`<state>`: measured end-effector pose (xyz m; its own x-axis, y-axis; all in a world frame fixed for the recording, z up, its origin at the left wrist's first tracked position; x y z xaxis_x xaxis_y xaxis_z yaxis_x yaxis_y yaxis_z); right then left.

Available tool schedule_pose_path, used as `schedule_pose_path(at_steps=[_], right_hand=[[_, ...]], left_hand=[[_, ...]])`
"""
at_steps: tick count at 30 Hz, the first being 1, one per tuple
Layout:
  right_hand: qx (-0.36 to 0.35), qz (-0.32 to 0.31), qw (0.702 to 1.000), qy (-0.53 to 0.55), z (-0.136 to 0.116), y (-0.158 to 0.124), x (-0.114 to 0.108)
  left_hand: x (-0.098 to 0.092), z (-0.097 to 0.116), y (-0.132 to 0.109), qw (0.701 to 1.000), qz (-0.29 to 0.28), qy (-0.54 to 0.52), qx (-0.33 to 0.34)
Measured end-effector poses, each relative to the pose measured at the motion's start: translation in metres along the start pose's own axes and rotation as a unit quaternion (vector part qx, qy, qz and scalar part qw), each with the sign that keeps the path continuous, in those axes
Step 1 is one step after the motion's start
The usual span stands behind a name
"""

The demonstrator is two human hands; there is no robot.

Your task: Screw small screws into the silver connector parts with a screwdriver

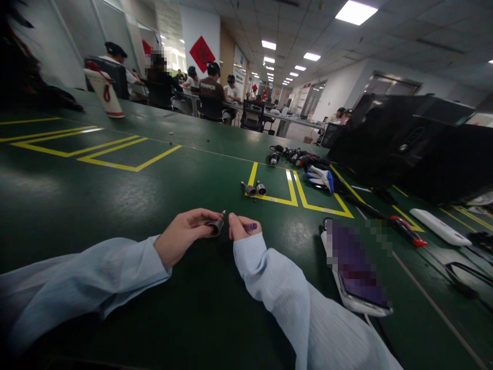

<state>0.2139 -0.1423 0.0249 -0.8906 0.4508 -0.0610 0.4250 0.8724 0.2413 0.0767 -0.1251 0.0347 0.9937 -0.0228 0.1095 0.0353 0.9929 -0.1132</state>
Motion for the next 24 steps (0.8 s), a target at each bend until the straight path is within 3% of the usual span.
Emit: schedule_pose_path(at_steps=[7,16,24], right_hand=[[0.006,0.016,0.999,0.038,-0.001,0.002,-0.002],[0.020,-0.040,0.999,0.022,0.000,0.002,0.001],[0.050,-0.077,0.995,-0.044,-0.014,0.005,-0.003]], left_hand=[[-0.001,-0.001,-0.001,1.000,-0.007,0.006,0.013],[-0.002,0.001,0.000,1.000,0.010,0.005,0.025],[-0.006,0.002,0.007,0.998,0.053,-0.023,0.024]])
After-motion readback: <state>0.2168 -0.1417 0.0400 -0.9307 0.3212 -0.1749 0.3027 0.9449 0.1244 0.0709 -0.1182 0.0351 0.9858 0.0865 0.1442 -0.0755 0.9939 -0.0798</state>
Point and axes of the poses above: each hand's wrist, its own y-axis towards the middle knuckle, its own x-axis out of the palm, z = x × y, the point moved 1 cm from there along y, towards the middle knuckle, and after that the axes turned 13 degrees about z, right-handed, at the moved point
